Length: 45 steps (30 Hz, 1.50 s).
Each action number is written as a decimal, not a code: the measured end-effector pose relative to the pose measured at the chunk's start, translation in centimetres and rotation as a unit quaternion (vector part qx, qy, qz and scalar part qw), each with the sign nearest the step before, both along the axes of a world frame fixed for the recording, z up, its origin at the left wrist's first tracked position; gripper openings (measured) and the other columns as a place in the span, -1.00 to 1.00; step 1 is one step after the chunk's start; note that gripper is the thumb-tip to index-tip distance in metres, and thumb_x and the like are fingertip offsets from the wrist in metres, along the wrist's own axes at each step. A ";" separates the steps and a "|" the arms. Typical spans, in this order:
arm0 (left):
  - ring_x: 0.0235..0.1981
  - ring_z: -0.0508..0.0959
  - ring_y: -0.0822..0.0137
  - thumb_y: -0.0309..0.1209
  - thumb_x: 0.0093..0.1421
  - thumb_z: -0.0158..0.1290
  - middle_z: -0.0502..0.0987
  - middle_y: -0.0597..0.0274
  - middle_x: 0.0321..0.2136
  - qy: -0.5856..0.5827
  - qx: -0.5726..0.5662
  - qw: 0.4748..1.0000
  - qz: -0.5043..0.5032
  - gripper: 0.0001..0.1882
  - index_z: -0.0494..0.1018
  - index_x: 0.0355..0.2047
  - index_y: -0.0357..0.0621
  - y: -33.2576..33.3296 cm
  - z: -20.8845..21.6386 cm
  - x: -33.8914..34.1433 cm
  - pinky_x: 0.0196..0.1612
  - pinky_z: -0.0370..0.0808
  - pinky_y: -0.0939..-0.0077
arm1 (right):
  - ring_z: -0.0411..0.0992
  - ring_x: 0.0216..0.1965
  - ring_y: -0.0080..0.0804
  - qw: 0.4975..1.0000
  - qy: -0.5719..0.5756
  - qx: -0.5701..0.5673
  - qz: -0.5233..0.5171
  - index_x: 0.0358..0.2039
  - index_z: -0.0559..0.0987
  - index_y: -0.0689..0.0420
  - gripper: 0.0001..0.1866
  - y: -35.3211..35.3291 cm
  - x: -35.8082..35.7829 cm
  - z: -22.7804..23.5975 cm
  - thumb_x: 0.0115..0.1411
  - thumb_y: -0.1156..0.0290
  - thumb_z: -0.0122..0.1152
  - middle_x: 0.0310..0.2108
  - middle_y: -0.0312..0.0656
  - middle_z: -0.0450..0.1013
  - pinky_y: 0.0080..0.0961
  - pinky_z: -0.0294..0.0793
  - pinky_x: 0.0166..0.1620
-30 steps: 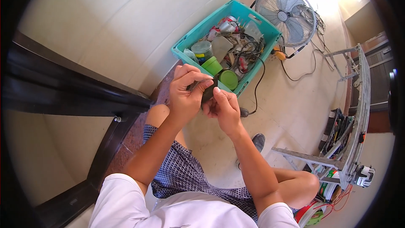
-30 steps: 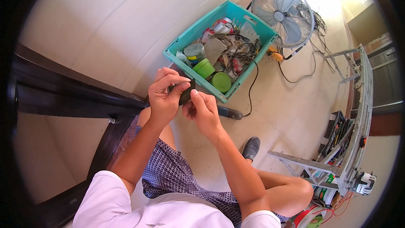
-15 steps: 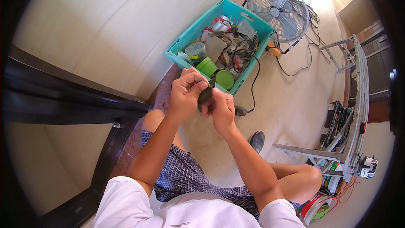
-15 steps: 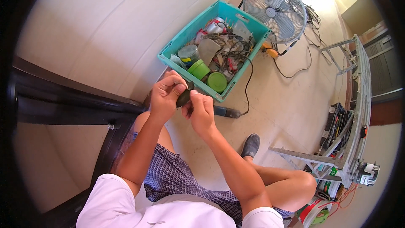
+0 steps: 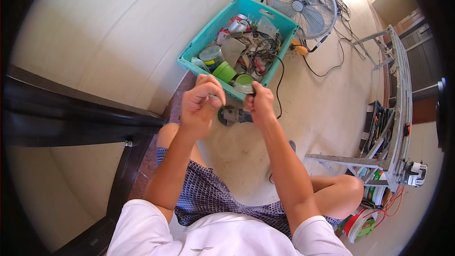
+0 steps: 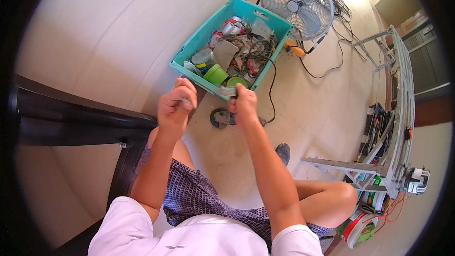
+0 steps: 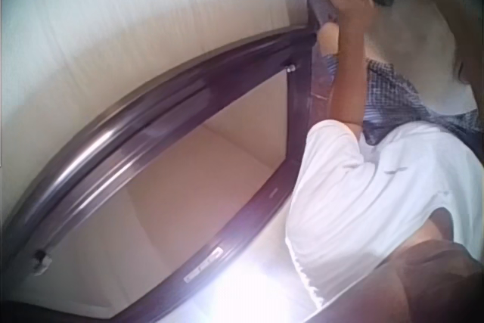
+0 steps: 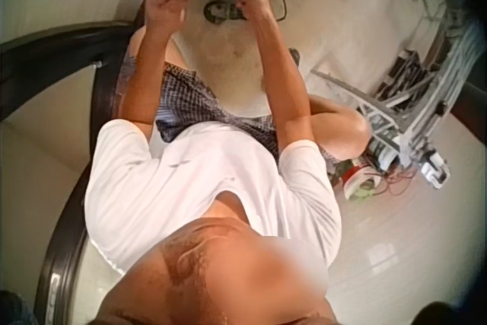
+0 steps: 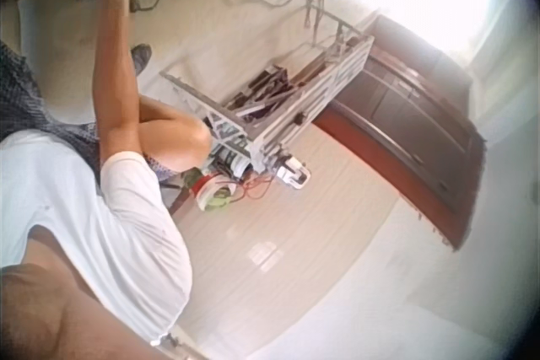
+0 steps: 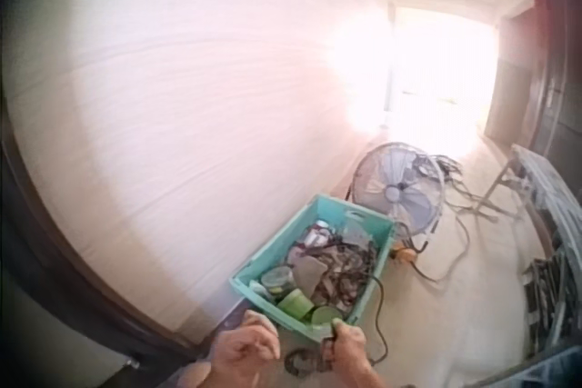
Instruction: The person measures a door frame with a tape measure, then picks up an angle grinder from a crate and installs a grinding disc onto the tool.
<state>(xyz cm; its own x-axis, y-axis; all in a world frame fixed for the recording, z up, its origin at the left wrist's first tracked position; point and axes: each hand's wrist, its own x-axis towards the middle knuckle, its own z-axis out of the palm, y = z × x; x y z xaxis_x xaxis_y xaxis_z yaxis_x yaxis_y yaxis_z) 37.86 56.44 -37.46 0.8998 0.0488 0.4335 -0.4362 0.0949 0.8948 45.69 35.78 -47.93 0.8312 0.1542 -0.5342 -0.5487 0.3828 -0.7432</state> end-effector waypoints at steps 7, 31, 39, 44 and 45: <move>0.04 0.50 0.06 -0.39 0.36 0.21 0.60 0.09 -0.02 0.185 0.504 0.824 0.181 -0.68 0.63 0.09 -0.14 6.2 -8.9 -1.4 0.19 0.42 0.23 | 0.28 -0.63 -0.64 0.974 -0.184 -0.061 0.120 -0.25 0.64 0.16 -0.51 -1.1 -0.8 3.1 0.64 0.01 0.04 -0.60 -0.35 0.46 -0.63 0.18 -0.57; -0.16 0.51 0.06 -0.65 0.06 0.34 0.53 0.21 -0.30 -0.106 0.390 0.888 0.220 -0.79 0.53 -0.39 -0.17 -0.4 -2.7 0.2 -0.11 0.45 0.16 | 0.26 -0.71 -0.64 0.989 -0.102 -0.004 0.105 -0.42 0.57 0.22 -0.56 3.5 -3.2 5.6 0.59 0.21 0.10 -0.65 -0.28 0.44 -0.56 0.17 -0.64; -0.22 0.55 -0.02 -0.66 0.16 0.24 0.52 0.06 -0.31 0.075 0.165 0.960 0.214 -0.86 0.49 -0.38 -0.24 -5.4 -3.0 -3.0 -0.14 0.49 0.17 | 0.43 -0.69 -0.61 0.906 -0.308 -0.284 0.059 -0.56 0.60 0.31 -0.46 4.5 -0.6 1.8 0.56 0.23 0.16 -0.70 -0.24 0.52 -0.48 0.34 -0.59; -0.07 0.59 0.00 -0.58 0.23 0.26 0.59 0.01 -0.18 0.110 0.335 0.921 0.165 -0.86 0.54 -0.22 -0.25 -4.8 -4.8 -5.8 0.06 0.50 0.16 | 0.25 -0.67 -0.66 0.968 -0.201 -0.114 0.099 -0.29 0.61 0.21 -0.53 0.5 1.3 2.2 0.63 0.06 0.10 -0.65 -0.35 0.41 -0.57 0.16 -0.60; -0.04 0.59 -0.01 -0.56 0.23 0.27 0.61 0.01 -0.15 0.119 0.381 0.901 0.169 -0.82 0.56 -0.16 -0.26 -3.1 -6.4 -6.2 0.09 0.49 0.16 | 0.25 -0.65 -0.65 0.969 -0.191 -0.066 0.141 -0.24 0.63 0.21 -0.53 1.1 0.8 3.8 0.63 0.05 0.08 -0.64 -0.35 0.41 -0.59 0.15 -0.59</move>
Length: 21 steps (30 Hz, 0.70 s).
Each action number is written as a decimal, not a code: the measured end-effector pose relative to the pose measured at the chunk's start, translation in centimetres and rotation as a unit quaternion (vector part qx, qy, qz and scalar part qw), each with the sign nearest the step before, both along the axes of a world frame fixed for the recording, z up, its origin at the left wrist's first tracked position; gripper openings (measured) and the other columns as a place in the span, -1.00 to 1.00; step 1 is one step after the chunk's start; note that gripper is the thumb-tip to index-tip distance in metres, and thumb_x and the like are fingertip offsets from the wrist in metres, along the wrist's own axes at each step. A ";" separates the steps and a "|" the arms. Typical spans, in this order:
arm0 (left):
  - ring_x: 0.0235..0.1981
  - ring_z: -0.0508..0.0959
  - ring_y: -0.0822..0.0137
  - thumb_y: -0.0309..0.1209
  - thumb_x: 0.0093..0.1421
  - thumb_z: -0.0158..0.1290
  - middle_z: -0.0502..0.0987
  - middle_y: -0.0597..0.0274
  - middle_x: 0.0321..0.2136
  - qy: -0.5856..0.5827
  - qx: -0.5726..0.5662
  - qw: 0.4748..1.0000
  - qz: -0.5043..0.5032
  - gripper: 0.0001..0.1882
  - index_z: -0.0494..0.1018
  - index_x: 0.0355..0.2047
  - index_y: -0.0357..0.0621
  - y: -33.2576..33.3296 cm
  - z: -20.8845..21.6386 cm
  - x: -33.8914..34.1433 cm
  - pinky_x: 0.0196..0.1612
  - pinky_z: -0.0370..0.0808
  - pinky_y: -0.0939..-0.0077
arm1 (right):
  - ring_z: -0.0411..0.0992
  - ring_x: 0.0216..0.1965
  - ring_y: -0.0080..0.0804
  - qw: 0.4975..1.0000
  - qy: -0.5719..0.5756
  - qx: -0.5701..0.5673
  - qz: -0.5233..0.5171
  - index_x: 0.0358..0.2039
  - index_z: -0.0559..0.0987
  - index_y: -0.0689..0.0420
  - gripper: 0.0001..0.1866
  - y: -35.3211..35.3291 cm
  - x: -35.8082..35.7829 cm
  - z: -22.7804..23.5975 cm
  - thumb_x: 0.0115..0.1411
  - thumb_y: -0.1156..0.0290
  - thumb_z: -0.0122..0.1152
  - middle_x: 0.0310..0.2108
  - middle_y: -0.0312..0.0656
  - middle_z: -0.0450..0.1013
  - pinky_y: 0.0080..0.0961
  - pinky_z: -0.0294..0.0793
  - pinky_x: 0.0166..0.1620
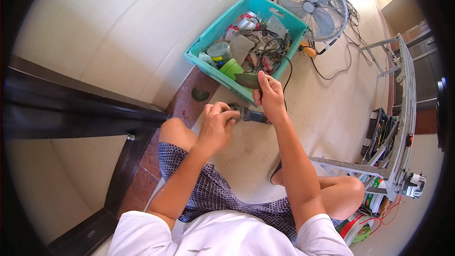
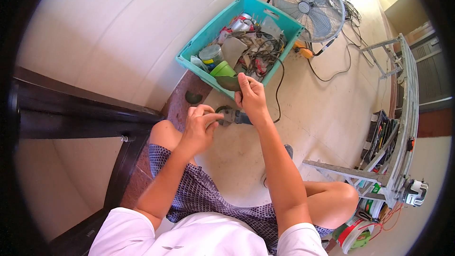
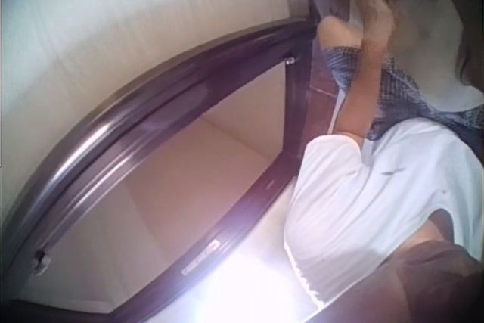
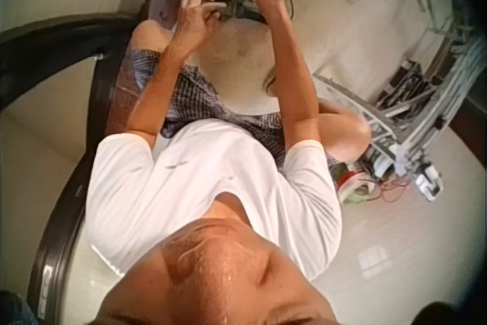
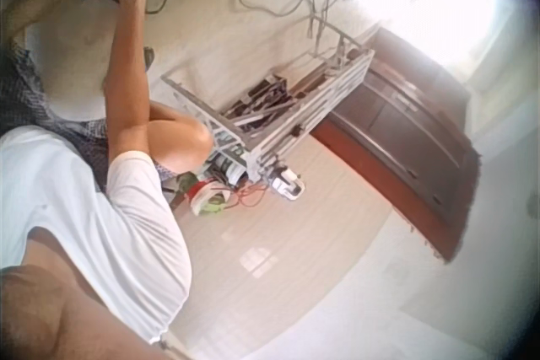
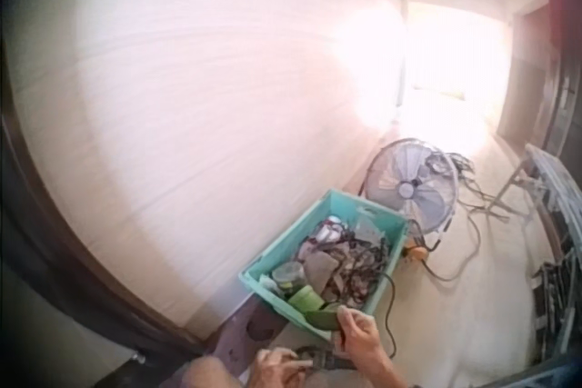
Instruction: The person measures a door frame with a tape measure, then picks up an angle grinder from a crate and installs a grinding disc onto the tool.
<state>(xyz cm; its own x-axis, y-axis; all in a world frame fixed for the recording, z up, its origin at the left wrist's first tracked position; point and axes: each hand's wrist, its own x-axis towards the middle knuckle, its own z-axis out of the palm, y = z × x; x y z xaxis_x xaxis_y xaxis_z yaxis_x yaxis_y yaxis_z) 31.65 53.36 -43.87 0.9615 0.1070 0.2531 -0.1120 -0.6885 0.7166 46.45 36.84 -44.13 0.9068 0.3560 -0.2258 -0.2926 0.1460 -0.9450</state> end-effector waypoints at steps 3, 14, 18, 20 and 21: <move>-0.11 0.60 0.24 -0.40 0.37 0.26 0.65 0.20 -0.16 0.038 -0.156 0.987 -0.014 -0.66 0.58 0.11 -0.24 2.7 -1.8 1.6 0.01 0.51 0.36 | 0.24 -0.62 -0.65 0.993 0.016 0.045 0.104 -0.21 0.60 0.18 -0.52 0.3 -0.7 2.1 0.65 0.01 0.01 -0.62 -0.35 0.40 -0.62 0.15 -0.56; -0.42 0.38 0.67 -0.41 0.48 0.14 0.52 0.51 -0.42 0.059 -0.374 0.925 -0.040 -0.85 0.63 -0.16 -0.24 4.1 4.1 2.4 -0.37 0.33 0.64 | 0.40 -0.55 -0.68 0.973 -0.008 -0.023 0.228 -0.25 0.62 0.24 -0.81 1.8 -2.5 7.1 0.50 0.39 0.28 -0.54 -0.33 0.53 -0.64 0.30 -0.50; -0.43 0.34 0.70 -0.45 0.46 0.14 0.44 0.56 -0.47 0.020 -0.312 0.949 -0.033 -0.88 0.60 -0.24 -0.22 4.3 5.9 2.3 -0.38 0.28 0.66 | 0.43 -0.56 -0.67 0.971 -0.015 -0.030 0.235 -0.28 0.64 0.27 -0.82 2.0 -2.3 7.9 0.46 0.42 0.32 -0.55 -0.33 0.54 -0.63 0.35 -0.51; -0.43 0.34 0.70 -0.44 0.46 0.15 0.43 0.56 -0.46 0.079 -0.368 0.925 -0.043 -0.86 0.57 -0.27 -0.23 4.8 6.3 2.1 -0.38 0.28 0.66 | 0.43 -0.58 -0.67 0.971 -0.023 -0.033 0.234 -0.29 0.64 0.27 -0.82 2.1 -2.3 8.0 0.45 0.44 0.31 -0.56 -0.33 0.53 -0.63 0.36 -0.51; -0.43 0.34 0.70 -0.44 0.45 0.15 0.42 0.55 -0.46 0.108 -0.394 0.911 -0.047 -0.85 0.56 -0.29 -0.23 5.0 6.4 2.0 -0.38 0.28 0.66 | 0.42 -0.58 -0.68 0.971 -0.028 -0.037 0.233 -0.29 0.64 0.28 -0.83 2.1 -2.3 8.1 0.44 0.45 0.31 -0.56 -0.33 0.53 -0.63 0.37 -0.51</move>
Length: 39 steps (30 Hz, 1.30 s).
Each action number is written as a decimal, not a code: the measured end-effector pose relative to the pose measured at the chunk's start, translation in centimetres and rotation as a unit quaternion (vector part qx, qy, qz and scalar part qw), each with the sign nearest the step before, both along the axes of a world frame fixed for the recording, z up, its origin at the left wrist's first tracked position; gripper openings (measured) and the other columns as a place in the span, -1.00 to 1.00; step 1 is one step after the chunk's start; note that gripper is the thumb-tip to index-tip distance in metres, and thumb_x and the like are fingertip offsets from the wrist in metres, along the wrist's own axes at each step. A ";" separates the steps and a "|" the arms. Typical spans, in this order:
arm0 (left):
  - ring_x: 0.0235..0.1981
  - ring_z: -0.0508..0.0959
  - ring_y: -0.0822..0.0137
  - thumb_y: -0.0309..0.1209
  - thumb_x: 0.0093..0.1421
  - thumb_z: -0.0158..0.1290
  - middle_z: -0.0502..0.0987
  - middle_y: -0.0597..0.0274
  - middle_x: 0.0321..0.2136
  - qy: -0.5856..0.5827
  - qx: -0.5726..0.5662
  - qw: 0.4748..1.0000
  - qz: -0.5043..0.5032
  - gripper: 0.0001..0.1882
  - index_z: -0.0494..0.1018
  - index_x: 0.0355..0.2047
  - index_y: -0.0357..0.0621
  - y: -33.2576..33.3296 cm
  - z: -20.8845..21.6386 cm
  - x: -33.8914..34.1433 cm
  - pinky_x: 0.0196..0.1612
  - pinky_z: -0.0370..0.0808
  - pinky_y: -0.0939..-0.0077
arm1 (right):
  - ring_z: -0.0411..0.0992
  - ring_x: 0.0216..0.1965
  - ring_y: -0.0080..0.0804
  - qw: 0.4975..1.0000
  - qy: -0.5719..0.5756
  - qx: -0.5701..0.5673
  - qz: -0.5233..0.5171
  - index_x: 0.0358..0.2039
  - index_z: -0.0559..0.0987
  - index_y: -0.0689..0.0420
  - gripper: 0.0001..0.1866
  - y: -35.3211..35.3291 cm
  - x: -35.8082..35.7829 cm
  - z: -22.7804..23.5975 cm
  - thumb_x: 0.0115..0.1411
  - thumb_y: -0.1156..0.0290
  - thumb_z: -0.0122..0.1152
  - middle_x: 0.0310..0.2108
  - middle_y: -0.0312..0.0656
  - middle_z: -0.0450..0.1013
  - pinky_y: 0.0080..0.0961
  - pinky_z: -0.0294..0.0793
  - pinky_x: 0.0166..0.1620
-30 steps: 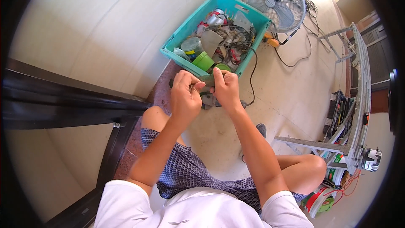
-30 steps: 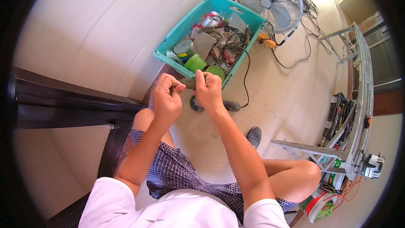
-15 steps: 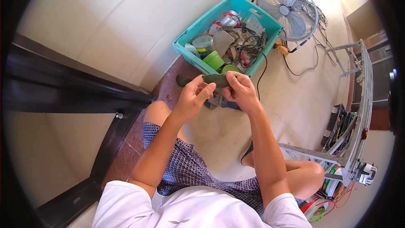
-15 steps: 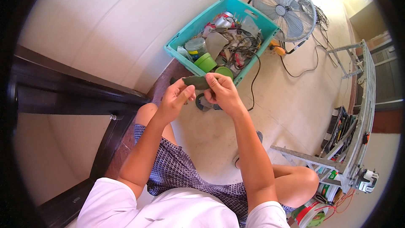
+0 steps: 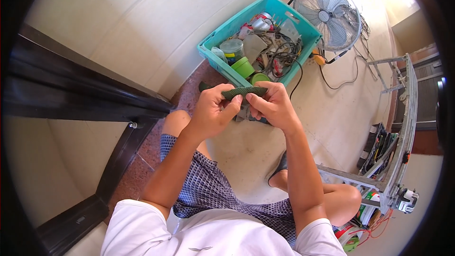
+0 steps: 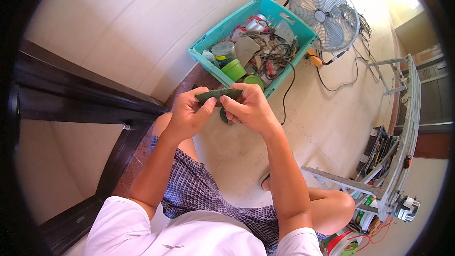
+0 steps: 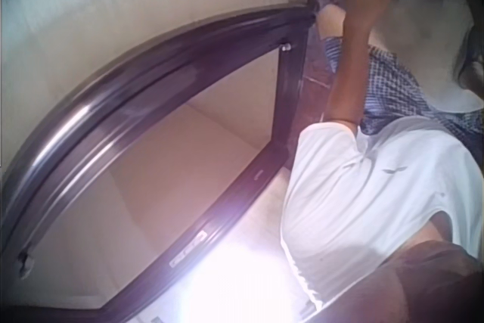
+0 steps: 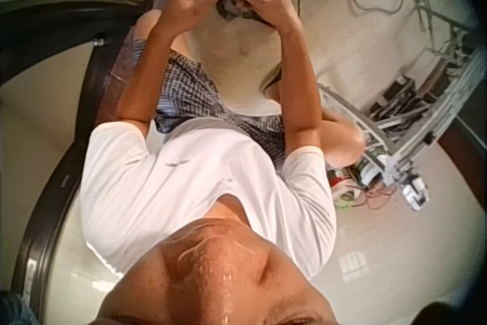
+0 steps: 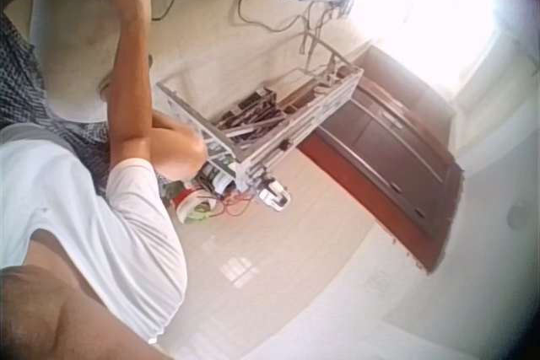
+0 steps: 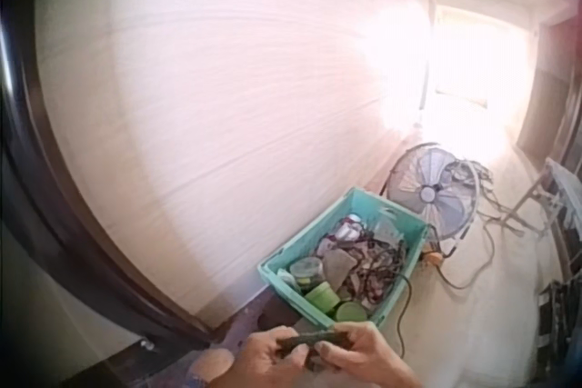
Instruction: The person measures a door frame with a tape measure, then picks up an angle grinder from a crate and installs a grinding disc onto the tool.
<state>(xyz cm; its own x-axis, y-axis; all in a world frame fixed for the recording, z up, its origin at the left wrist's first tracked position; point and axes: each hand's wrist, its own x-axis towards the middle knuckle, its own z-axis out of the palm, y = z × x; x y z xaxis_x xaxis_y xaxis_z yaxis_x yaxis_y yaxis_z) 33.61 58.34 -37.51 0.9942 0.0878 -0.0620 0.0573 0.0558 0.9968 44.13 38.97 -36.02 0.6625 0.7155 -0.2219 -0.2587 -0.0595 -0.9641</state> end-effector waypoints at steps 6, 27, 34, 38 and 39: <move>-0.51 0.31 0.71 -0.42 0.43 0.17 0.45 0.52 -0.54 -0.026 -0.024 0.999 0.029 -0.82 0.61 -0.21 -0.33 -0.6 -0.1 -0.1 -0.50 0.28 0.63 | 0.42 -0.58 -0.70 0.999 -0.016 -0.028 -0.022 -0.34 0.64 0.28 -0.83 0.7 -0.4 1.0 0.40 0.48 0.32 -0.57 -0.34 0.52 -0.64 0.38 -0.52; -0.44 0.56 -0.08 -0.42 0.42 0.17 0.56 -0.08 -0.46 -0.156 0.347 0.916 0.124 -0.82 0.55 -0.26 -0.33 -0.5 -5.5 0.7 -0.34 0.48 0.14 | 0.35 -0.66 -0.52 0.932 -0.287 -0.158 -0.155 -0.43 0.59 0.36 -0.74 3.7 -3.1 -5.3 0.32 0.44 0.40 -0.69 -0.08 0.46 -0.40 0.34 -0.55; -0.36 0.49 0.50 -0.33 0.53 0.17 0.53 0.31 -0.41 0.025 -0.195 0.980 0.027 -0.81 0.55 -0.18 -0.21 1.9 -5.3 -1.5 -0.24 0.45 0.57 | 0.35 -0.55 -0.66 1.000 0.001 -0.028 0.013 -0.35 0.57 0.19 -0.75 1.1 -1.5 -2.9 0.49 0.38 0.32 -0.57 -0.35 0.49 -0.57 0.28 -0.49; -0.36 0.54 0.48 -0.39 0.51 0.18 0.60 0.31 -0.36 0.061 -0.396 0.916 0.011 -0.90 0.58 -0.14 -0.16 1.9 -6.2 -2.2 -0.23 0.48 0.59 | 0.33 -0.56 -0.66 0.996 0.063 0.020 0.065 -0.35 0.56 0.16 -0.72 0.5 -1.2 -2.9 0.50 0.32 0.34 -0.58 -0.35 0.48 -0.59 0.22 -0.51; -0.37 0.54 0.49 -0.39 0.51 0.18 0.59 0.32 -0.38 0.072 -0.414 0.907 0.017 -0.90 0.57 -0.16 -0.14 1.8 -6.0 -2.4 -0.23 0.48 0.60 | 0.33 -0.56 -0.66 0.995 0.074 0.023 0.068 -0.35 0.56 0.15 -0.72 0.5 -1.2 -3.1 0.50 0.30 0.34 -0.58 -0.35 0.48 -0.59 0.21 -0.51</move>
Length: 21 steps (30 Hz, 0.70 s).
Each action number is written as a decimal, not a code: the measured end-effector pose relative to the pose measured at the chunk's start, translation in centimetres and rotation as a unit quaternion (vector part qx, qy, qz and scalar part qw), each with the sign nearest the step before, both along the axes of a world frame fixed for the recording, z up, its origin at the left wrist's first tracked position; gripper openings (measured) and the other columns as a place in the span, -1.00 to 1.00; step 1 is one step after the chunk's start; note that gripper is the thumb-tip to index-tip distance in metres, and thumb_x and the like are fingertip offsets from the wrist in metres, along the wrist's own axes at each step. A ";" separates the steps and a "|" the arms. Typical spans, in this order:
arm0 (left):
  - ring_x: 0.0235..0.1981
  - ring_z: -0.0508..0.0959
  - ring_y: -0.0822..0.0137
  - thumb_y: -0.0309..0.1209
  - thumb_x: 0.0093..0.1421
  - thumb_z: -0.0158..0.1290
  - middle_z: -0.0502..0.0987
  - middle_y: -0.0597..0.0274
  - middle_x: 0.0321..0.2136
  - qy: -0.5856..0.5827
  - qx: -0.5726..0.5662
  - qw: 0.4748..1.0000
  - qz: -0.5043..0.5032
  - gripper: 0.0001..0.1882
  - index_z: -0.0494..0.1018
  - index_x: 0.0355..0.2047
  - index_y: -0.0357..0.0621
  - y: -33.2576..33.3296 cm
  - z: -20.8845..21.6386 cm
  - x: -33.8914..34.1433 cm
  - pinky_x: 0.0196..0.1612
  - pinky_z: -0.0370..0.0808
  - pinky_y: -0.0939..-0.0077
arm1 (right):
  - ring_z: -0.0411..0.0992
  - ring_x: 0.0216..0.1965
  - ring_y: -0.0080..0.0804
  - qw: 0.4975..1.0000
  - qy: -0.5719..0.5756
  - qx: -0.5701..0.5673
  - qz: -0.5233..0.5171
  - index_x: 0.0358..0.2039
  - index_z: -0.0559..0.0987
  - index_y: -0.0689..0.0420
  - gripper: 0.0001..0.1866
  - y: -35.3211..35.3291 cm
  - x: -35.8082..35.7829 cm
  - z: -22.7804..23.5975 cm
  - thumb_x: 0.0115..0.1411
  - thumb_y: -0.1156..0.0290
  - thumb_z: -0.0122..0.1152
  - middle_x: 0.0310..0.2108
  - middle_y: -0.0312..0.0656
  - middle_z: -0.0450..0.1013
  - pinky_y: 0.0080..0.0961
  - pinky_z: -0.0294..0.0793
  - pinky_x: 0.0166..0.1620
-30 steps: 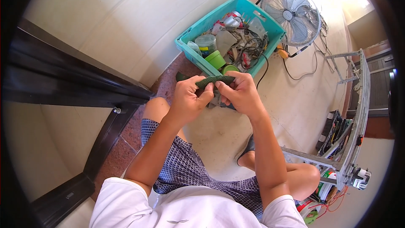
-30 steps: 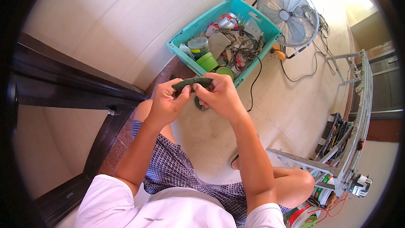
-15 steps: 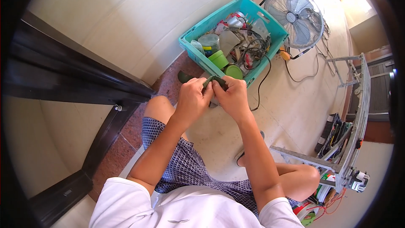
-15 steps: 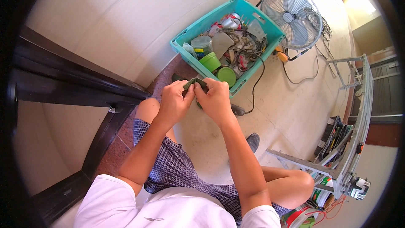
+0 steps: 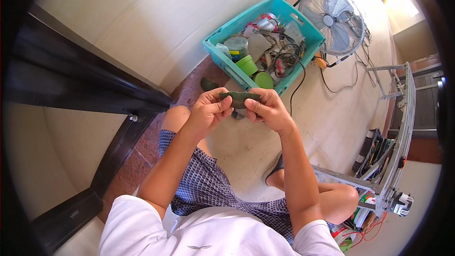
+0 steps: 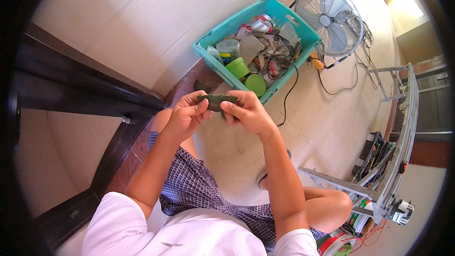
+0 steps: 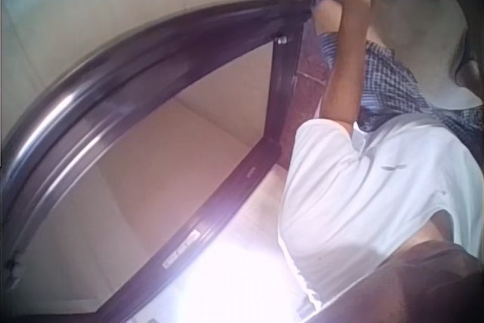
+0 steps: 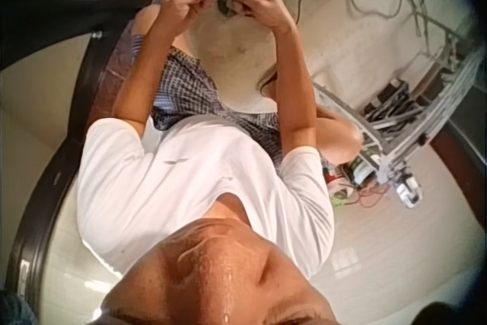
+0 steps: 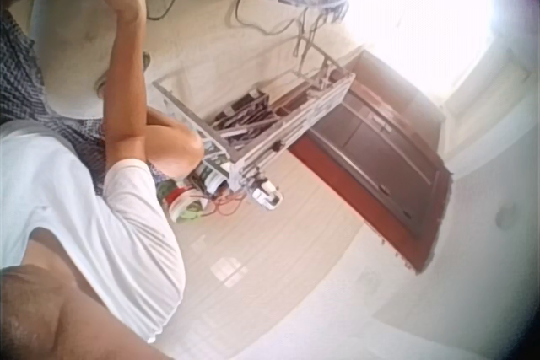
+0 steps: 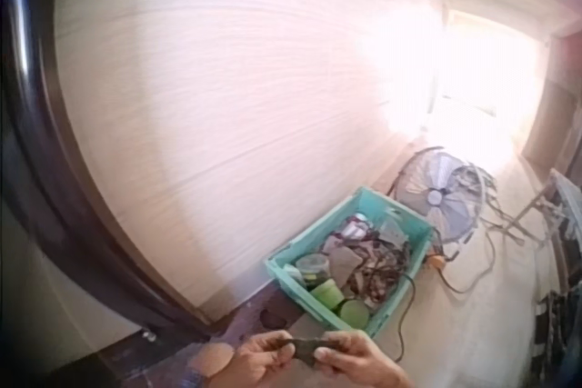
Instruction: The person measures a door frame with a tape measure, then picks up an angle grinder from a crate and installs a grinding disc onto the tool.
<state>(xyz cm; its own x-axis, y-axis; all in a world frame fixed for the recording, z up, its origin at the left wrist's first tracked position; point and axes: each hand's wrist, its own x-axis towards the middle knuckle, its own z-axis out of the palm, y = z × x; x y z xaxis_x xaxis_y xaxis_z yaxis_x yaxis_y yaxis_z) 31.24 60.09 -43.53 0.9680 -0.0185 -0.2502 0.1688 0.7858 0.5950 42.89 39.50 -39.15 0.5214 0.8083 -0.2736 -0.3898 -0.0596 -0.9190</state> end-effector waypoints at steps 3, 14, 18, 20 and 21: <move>-0.37 0.54 0.50 -0.38 0.52 0.17 0.58 0.33 -0.41 0.015 -0.064 0.998 -0.002 -0.88 0.57 -0.21 -0.12 -0.4 0.3 -0.1 -0.25 0.48 0.63 | 0.33 -0.56 -0.66 0.998 0.049 0.044 0.006 -0.35 0.57 0.15 -0.73 0.3 -0.1 -0.9 0.50 0.30 0.34 -0.58 -0.35 0.48 -0.59 0.20 -0.51; -0.40 0.56 0.51 -0.33 0.54 0.16 0.60 0.36 -0.42 0.006 0.102 0.994 0.043 -0.85 0.54 -0.23 -0.06 -0.7 -1.4 0.1 -0.27 0.47 0.61 | 0.32 -0.54 -0.65 0.999 -0.018 -0.029 -0.042 -0.37 0.55 0.17 -0.69 1.3 -0.5 -1.8 0.52 0.29 0.30 -0.56 -0.34 0.48 -0.57 0.26 -0.47; -0.41 0.54 0.51 -0.32 0.55 0.13 0.59 0.36 -0.42 0.013 0.044 0.999 -0.016 -0.84 0.55 -0.21 -0.07 -0.2 -1.4 0.4 -0.29 0.44 0.60 | 0.30 -0.55 -0.65 1.000 0.025 0.011 -0.010 -0.36 0.54 0.17 -0.71 0.0 0.0 -2.7 0.53 0.30 0.28 -0.56 -0.34 0.47 -0.58 0.25 -0.46; -0.42 0.54 0.49 -0.33 0.55 0.12 0.58 0.33 -0.43 0.022 -0.014 0.998 -0.056 -0.85 0.57 -0.19 -0.08 0.4 -1.0 0.5 -0.31 0.43 0.59 | 0.30 -0.55 -0.64 1.000 0.017 0.012 0.023 -0.33 0.56 0.17 -0.72 -0.7 0.5 -2.7 0.54 0.30 0.27 -0.55 -0.34 0.47 -0.59 0.24 -0.46; -0.43 0.53 0.47 -0.34 0.55 0.12 0.57 0.32 -0.43 0.023 -0.049 0.996 -0.071 -0.86 0.57 -0.18 -0.09 0.4 -1.1 0.5 -0.31 0.41 0.57 | 0.30 -0.54 -0.64 0.999 0.014 0.013 0.041 -0.32 0.57 0.17 -0.72 -0.8 0.7 -2.6 0.54 0.29 0.27 -0.55 -0.33 0.48 -0.59 0.23 -0.46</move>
